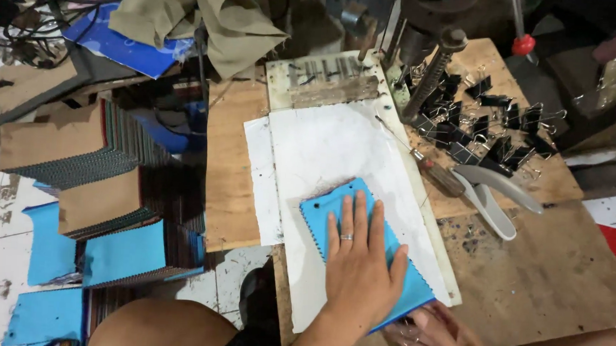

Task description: The person uses a drill press to punch holes in stacks of colored paper and then staples the edges to assemble notebooks. They handle multiple stacks, aligning them under the drill and using a stapler to secure the pages.

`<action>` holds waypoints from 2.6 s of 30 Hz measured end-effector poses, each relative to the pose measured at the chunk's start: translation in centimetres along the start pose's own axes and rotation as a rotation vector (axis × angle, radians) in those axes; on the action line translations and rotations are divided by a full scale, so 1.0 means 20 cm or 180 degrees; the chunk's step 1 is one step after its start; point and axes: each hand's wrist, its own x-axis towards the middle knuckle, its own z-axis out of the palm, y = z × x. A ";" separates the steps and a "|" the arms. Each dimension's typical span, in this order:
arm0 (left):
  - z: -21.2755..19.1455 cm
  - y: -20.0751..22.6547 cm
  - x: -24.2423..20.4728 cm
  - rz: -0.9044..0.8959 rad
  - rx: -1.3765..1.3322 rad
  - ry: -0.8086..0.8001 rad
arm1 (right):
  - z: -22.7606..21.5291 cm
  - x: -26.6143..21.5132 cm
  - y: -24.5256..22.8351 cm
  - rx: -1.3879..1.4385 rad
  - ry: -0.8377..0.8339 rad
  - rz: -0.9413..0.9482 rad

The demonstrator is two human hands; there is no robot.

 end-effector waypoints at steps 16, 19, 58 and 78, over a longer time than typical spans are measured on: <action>-0.02 0.05 -0.05 0.0208 -0.0202 -0.0288 | -0.20 0.15 0.22 -0.1371 -0.0445 0.0129; -0.05 -0.01 0.04 0.0254 -0.0101 -0.0536 | 0.01 0.03 0.16 -0.1331 -0.0299 0.0039; -0.24 0.01 -0.14 -0.2749 -0.4287 0.0309 | 0.02 0.00 -0.20 -0.3173 -0.0706 -0.2637; -0.20 -0.09 -0.65 0.0474 -0.0057 0.0144 | 0.17 0.07 -0.30 -0.5641 -0.1627 -0.6020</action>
